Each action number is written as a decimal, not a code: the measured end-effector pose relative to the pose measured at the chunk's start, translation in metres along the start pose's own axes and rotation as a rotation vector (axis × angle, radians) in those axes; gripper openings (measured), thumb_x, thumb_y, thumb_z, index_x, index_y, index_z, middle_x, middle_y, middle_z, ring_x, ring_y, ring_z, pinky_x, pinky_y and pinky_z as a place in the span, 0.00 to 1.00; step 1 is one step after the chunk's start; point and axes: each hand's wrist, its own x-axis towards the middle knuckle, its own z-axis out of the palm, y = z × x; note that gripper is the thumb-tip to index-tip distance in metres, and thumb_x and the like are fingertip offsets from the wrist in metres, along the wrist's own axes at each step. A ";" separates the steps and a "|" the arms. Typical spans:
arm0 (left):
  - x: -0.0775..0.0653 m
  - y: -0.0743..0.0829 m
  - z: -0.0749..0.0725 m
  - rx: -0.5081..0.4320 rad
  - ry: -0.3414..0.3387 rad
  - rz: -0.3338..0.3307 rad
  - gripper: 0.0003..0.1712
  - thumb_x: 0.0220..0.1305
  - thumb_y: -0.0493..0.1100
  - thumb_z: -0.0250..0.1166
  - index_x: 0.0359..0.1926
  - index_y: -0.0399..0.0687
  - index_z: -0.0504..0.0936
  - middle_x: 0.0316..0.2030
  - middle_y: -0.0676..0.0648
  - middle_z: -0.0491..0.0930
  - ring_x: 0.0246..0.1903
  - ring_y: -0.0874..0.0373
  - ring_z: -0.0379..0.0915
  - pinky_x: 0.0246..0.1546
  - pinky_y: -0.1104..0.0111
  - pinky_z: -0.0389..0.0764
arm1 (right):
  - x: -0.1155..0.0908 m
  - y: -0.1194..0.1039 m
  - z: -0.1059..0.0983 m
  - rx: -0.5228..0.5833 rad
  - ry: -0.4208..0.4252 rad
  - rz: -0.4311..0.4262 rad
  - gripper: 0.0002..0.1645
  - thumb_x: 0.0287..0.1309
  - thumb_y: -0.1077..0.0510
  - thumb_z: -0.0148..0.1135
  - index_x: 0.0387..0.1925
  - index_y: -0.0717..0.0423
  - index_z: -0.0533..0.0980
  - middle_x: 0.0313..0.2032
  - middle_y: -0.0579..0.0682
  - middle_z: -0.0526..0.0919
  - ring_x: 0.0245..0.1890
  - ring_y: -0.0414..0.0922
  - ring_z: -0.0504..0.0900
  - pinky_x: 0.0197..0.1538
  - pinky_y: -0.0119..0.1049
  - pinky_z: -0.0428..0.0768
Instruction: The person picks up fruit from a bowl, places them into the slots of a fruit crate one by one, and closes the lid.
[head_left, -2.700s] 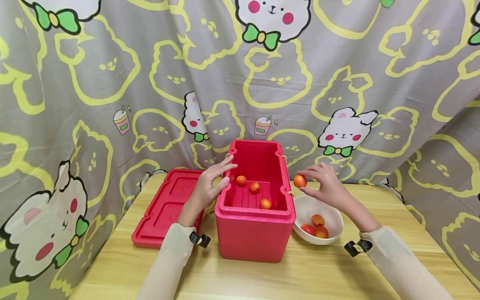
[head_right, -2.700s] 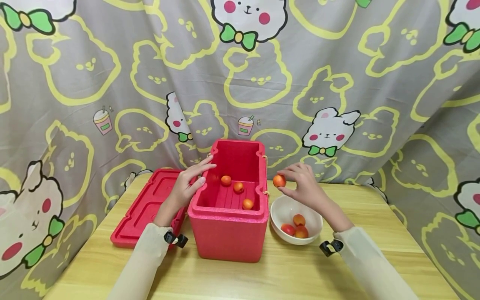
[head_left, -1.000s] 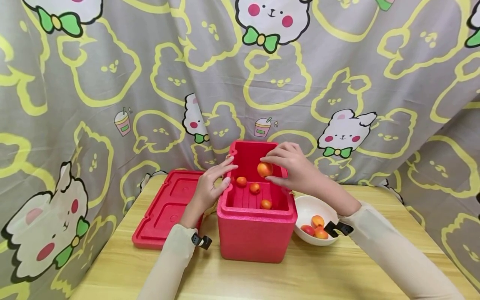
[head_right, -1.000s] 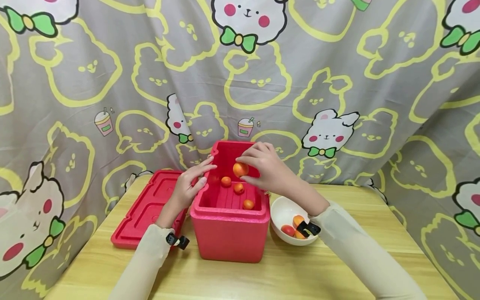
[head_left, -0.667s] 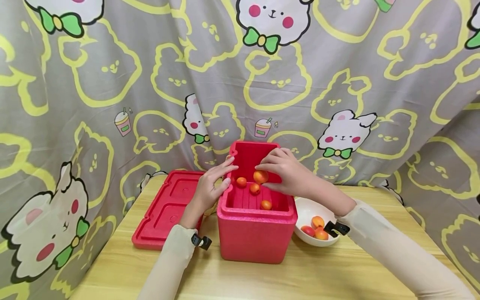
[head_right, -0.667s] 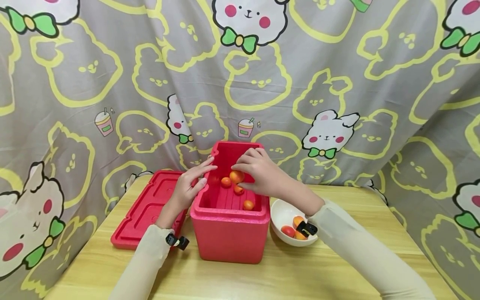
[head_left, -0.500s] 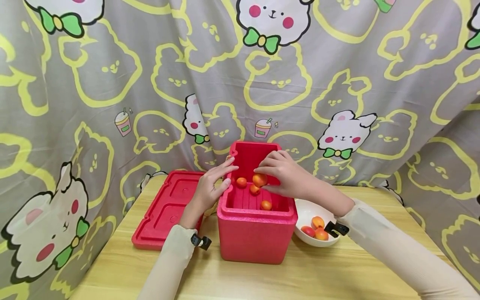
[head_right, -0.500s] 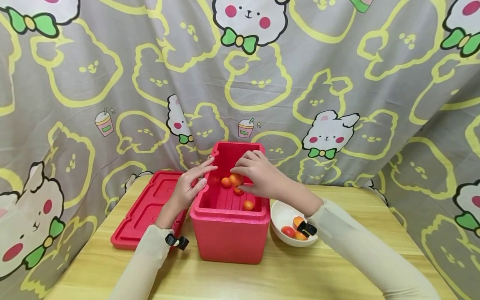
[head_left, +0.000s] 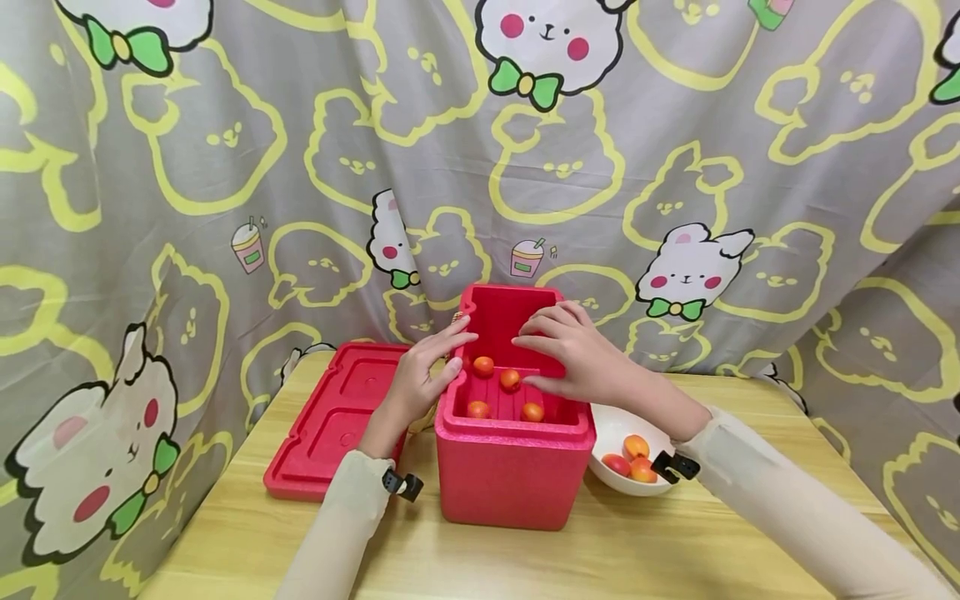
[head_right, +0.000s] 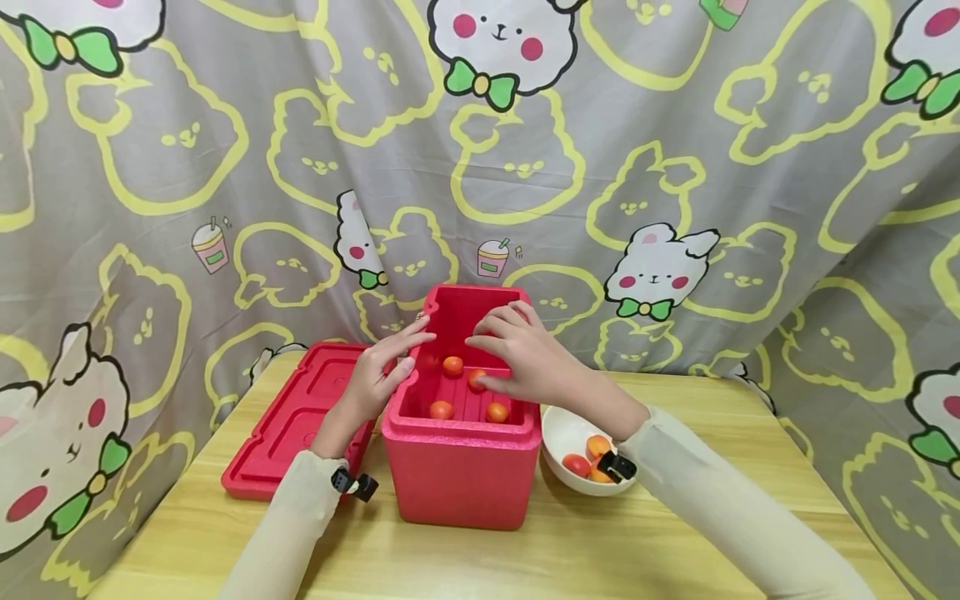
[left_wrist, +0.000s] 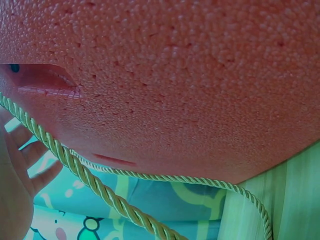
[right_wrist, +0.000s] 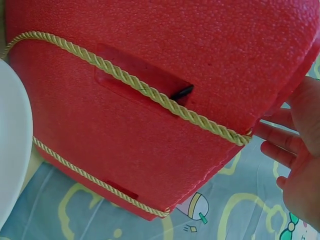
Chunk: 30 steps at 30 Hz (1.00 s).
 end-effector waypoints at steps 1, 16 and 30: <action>0.000 0.000 0.000 -0.002 0.001 0.001 0.27 0.70 0.56 0.56 0.65 0.54 0.80 0.73 0.49 0.71 0.71 0.50 0.68 0.64 0.45 0.76 | -0.001 0.001 0.001 0.000 0.004 0.000 0.34 0.40 0.50 0.84 0.52 0.54 0.84 0.52 0.54 0.83 0.58 0.52 0.76 0.65 0.59 0.68; 0.000 -0.002 0.001 -0.003 0.017 0.018 0.27 0.70 0.56 0.56 0.65 0.53 0.80 0.72 0.47 0.71 0.71 0.49 0.70 0.63 0.44 0.77 | -0.026 0.026 -0.004 0.042 0.147 0.034 0.32 0.41 0.55 0.82 0.52 0.58 0.84 0.52 0.58 0.84 0.57 0.56 0.76 0.61 0.58 0.67; 0.001 0.000 0.002 -0.010 0.018 0.012 0.27 0.69 0.54 0.56 0.65 0.53 0.80 0.72 0.47 0.71 0.71 0.51 0.69 0.64 0.45 0.77 | -0.079 0.060 -0.003 0.051 0.190 0.208 0.29 0.41 0.60 0.82 0.49 0.57 0.85 0.46 0.57 0.87 0.50 0.55 0.77 0.55 0.59 0.66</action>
